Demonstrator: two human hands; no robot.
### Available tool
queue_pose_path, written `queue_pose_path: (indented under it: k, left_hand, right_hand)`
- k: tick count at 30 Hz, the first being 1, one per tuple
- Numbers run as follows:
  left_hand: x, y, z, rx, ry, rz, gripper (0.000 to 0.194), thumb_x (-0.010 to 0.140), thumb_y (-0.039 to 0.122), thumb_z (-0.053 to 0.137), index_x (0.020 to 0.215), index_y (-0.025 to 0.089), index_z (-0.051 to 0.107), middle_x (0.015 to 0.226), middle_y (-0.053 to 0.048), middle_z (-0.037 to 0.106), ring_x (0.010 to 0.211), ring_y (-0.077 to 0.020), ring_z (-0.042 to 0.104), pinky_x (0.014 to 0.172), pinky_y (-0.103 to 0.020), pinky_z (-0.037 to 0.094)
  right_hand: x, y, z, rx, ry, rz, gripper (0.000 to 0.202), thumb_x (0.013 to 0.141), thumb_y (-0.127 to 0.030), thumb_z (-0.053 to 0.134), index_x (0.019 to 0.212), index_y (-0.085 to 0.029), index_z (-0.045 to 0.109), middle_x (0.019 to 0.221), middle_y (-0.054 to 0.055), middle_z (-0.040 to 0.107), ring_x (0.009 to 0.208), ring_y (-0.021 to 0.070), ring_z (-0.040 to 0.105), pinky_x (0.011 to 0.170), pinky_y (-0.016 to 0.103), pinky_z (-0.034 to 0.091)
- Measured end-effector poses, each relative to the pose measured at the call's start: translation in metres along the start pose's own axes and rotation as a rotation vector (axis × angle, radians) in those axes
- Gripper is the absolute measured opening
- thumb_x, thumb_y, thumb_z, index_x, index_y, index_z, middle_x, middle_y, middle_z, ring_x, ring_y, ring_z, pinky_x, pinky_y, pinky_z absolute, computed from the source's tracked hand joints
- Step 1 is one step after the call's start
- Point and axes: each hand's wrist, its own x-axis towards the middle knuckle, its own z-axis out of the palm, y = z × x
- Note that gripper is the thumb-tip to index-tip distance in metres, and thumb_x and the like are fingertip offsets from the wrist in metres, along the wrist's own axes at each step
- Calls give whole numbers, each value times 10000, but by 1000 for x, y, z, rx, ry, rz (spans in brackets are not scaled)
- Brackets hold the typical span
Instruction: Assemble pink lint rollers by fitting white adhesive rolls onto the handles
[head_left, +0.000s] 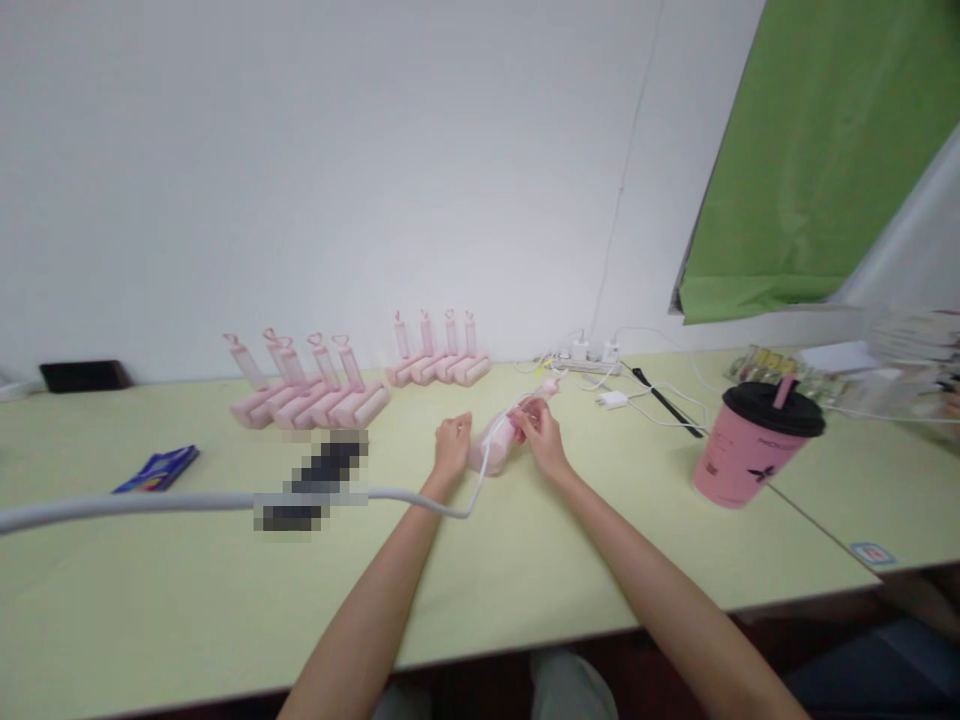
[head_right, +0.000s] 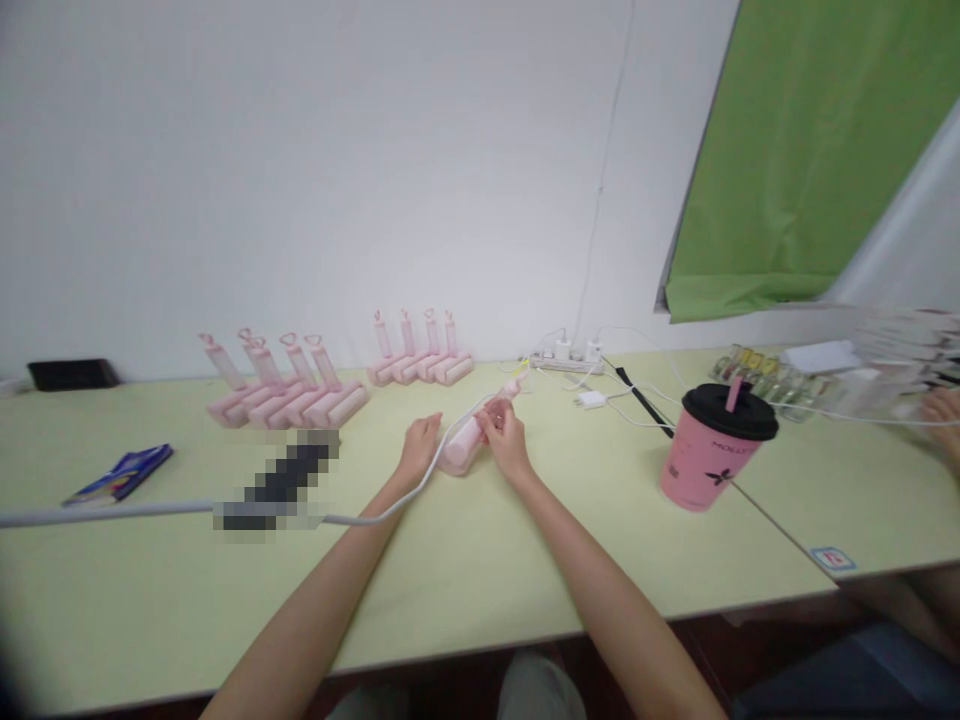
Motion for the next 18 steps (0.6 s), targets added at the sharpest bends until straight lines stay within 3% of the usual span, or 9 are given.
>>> queue_pose_path:
  k: [2,6,9,13,15,18]
  left_hand:
    - [5,0,-8,36,100,58,363,780,464,494,902,158,646,940,-84,632,953,-209,530,778,-285,403]
    - [15,-2,-21,-54,108,-21,509,811,563,373,928,145,638,949,-98,618,897,-200,543,781,-297,402]
    - [16,-6,-23,-72,139,20,492,829,546,352,975,162,624,1005,-93,608,955,-196,527,852,-306,377]
    - [4,-7,-15,-69,-7,65,499,820,541,398,1105,161,550,1099,-97,579,987,-188,524,915,-324,354]
    - [-5,-4,-10,-67,-103,110,513,792,534,468,1152,171,508,1144,-95,559,1014,-184,520,927,-319,355]
    - [-15,5,-5,30,-237,197,579,709,477,612,1185,172,485,1175,-105,542,1042,-201,509,927,-332,364]
  right_hand:
    - [10,-3,7,-22,-20,-3,269,787,-411,503,966,-211,478,715,-13,599,527,113,533,466,220,428]
    - [25,-7,27,-305,-95,-111,204,795,-364,500,919,-205,520,824,29,632,698,151,594,619,261,459]
    - [22,-1,46,-572,-98,-113,177,827,-325,458,929,-190,511,848,58,632,762,180,596,710,304,440]
    - [15,9,60,-666,-191,-65,184,837,-327,462,969,-205,503,869,52,636,793,179,598,726,296,430]
    - [13,14,58,-594,-229,-55,212,827,-334,486,1002,-216,502,895,40,639,817,171,599,740,291,435]
    - [8,23,52,-443,-185,-46,296,832,-333,477,1110,-232,473,995,37,630,880,161,592,790,306,443]
